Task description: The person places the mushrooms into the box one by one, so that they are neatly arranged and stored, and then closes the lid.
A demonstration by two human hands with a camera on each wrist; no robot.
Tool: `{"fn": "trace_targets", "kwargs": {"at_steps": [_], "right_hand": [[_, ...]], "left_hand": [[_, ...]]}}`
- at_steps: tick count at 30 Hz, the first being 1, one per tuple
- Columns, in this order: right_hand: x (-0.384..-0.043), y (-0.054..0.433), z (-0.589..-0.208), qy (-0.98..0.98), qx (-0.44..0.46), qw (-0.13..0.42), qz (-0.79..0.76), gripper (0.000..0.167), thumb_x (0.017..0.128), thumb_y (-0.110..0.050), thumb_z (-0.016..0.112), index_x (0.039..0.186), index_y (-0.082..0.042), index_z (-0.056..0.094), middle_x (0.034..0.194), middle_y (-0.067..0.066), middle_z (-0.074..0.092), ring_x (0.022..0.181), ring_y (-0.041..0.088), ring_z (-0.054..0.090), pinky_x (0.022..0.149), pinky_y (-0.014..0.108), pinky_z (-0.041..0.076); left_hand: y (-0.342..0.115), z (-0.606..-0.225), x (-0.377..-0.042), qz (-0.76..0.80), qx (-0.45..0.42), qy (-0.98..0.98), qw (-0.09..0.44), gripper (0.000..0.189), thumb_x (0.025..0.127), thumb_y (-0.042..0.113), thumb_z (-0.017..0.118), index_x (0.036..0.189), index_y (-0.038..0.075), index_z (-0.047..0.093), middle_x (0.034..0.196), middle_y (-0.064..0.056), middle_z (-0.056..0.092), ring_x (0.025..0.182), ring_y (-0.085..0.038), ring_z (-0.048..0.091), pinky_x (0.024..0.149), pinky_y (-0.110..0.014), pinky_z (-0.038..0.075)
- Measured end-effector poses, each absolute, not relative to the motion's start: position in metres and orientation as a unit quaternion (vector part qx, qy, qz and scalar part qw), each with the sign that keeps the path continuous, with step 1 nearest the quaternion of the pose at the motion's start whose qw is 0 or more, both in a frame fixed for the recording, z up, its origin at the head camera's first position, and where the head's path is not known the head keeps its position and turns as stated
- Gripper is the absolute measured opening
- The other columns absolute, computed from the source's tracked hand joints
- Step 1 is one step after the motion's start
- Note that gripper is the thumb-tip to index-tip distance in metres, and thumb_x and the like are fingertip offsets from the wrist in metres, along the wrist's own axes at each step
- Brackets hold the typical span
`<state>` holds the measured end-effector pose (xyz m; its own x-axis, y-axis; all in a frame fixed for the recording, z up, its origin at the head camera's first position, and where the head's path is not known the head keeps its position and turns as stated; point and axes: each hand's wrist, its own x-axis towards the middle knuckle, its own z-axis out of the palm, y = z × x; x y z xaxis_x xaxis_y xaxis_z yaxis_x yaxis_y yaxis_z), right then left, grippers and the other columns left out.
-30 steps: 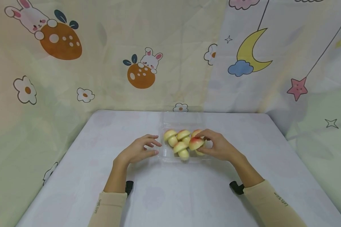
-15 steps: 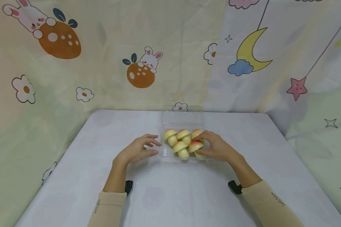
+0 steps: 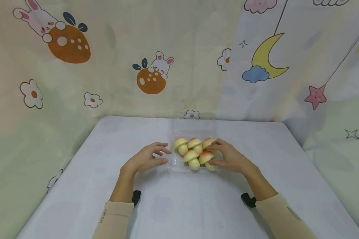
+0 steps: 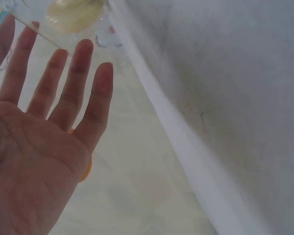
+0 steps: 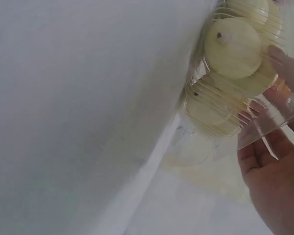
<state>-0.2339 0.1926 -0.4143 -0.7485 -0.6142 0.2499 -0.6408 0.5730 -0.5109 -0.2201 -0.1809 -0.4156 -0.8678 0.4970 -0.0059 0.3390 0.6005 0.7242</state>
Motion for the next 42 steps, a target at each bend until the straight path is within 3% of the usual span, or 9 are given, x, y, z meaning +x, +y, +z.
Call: {"fn": "trace_targets", "kwargs": {"at_steps": [6, 10, 15, 19, 23, 27, 34, 42], "right_hand": [[-0.244, 0.202, -0.413, -0.872, 0.328, 0.019, 0.362, 0.046, 0.093, -0.021, 0.079, 0.133, -0.004, 0.066, 0.13, 0.012, 0.06, 0.121, 0.036, 0.059, 0.102, 0.058, 0.05], [-0.262, 0.207, -0.406, -0.88, 0.298, 0.03, 0.369, 0.05, 0.099, -0.026, 0.072, 0.143, -0.008, 0.058, 0.135, 0.015, 0.054, 0.121, 0.04, 0.059, 0.102, 0.057, 0.051], [-0.285, 0.213, -0.402, -0.905, 0.227, 0.01, 0.361, 0.064, 0.104, -0.036, 0.061, 0.157, -0.009, 0.037, 0.148, 0.022, 0.044, 0.118, 0.041, 0.059, 0.097, 0.056, 0.051], [-0.304, 0.215, -0.41, -0.906, 0.172, -0.026, 0.386, 0.073, 0.107, -0.045, 0.051, 0.162, -0.008, 0.022, 0.157, 0.03, 0.036, 0.125, 0.047, 0.055, 0.103, 0.059, 0.047], [-0.314, 0.216, -0.418, -0.898, 0.133, -0.06, 0.414, 0.078, 0.107, -0.051, 0.047, 0.164, -0.009, 0.015, 0.161, 0.031, 0.031, 0.135, 0.051, 0.046, 0.109, 0.062, 0.042], [-0.318, 0.217, -0.422, -0.894, 0.118, -0.07, 0.427, 0.079, 0.107, -0.053, 0.046, 0.164, -0.01, 0.014, 0.161, 0.03, 0.03, 0.139, 0.052, 0.043, 0.109, 0.061, 0.043], [-0.325, 0.215, -0.426, -0.88, 0.1, -0.087, 0.456, 0.074, 0.108, -0.046, 0.048, 0.164, -0.011, 0.014, 0.162, 0.028, 0.029, 0.141, 0.049, 0.042, 0.106, 0.055, 0.049], [-0.328, 0.218, -0.43, -0.872, 0.102, -0.095, 0.469, 0.085, 0.104, -0.057, 0.048, 0.164, -0.009, 0.012, 0.16, 0.027, 0.032, 0.139, 0.048, 0.046, 0.107, 0.056, 0.048]], "left_hand": [[-0.176, -0.41, -0.22, 0.373, 0.2, 0.9, 0.103, 0.07, 0.095, 0.039, 0.073, 0.157, 0.029, 0.041, 0.161, 0.003, 0.039, 0.129, -0.023, 0.059, 0.105, -0.049, 0.05], [-0.168, -0.403, -0.227, 0.373, 0.182, 0.904, 0.103, 0.085, 0.095, 0.046, 0.072, 0.163, 0.035, 0.023, 0.165, 0.002, 0.029, 0.136, -0.024, 0.054, 0.108, -0.051, 0.048], [-0.157, -0.399, -0.256, 0.376, 0.186, 0.899, 0.125, 0.092, 0.099, 0.05, 0.064, 0.166, 0.028, 0.006, 0.171, -0.005, 0.015, 0.148, -0.036, 0.04, 0.118, -0.057, 0.035], [-0.151, -0.397, -0.287, 0.385, 0.169, 0.897, 0.135, 0.088, 0.104, 0.058, 0.047, 0.166, 0.018, -0.002, 0.172, -0.015, 0.008, 0.153, -0.044, 0.025, 0.124, -0.058, 0.021], [-0.146, -0.398, -0.31, 0.38, 0.138, 0.9, 0.161, 0.083, 0.106, 0.062, 0.032, 0.165, 0.016, -0.005, 0.172, -0.019, 0.005, 0.158, -0.038, 0.009, 0.127, -0.057, 0.012], [-0.141, -0.401, -0.322, 0.362, 0.115, 0.909, 0.172, 0.078, 0.108, 0.06, 0.029, 0.165, 0.016, -0.001, 0.171, -0.02, 0.011, 0.159, -0.037, 0.006, 0.126, -0.059, 0.011], [-0.14, -0.404, -0.332, 0.351, 0.119, 0.916, 0.151, 0.076, 0.109, 0.056, 0.028, 0.165, 0.009, 0.007, 0.165, -0.029, 0.021, 0.155, -0.043, 0.02, 0.125, -0.058, 0.02], [-0.142, -0.405, -0.338, 0.41, 0.109, 0.896, 0.133, 0.07, 0.11, 0.053, 0.027, 0.164, 0.008, 0.015, 0.161, -0.026, 0.035, 0.149, -0.042, 0.035, 0.123, -0.056, 0.027]]}}
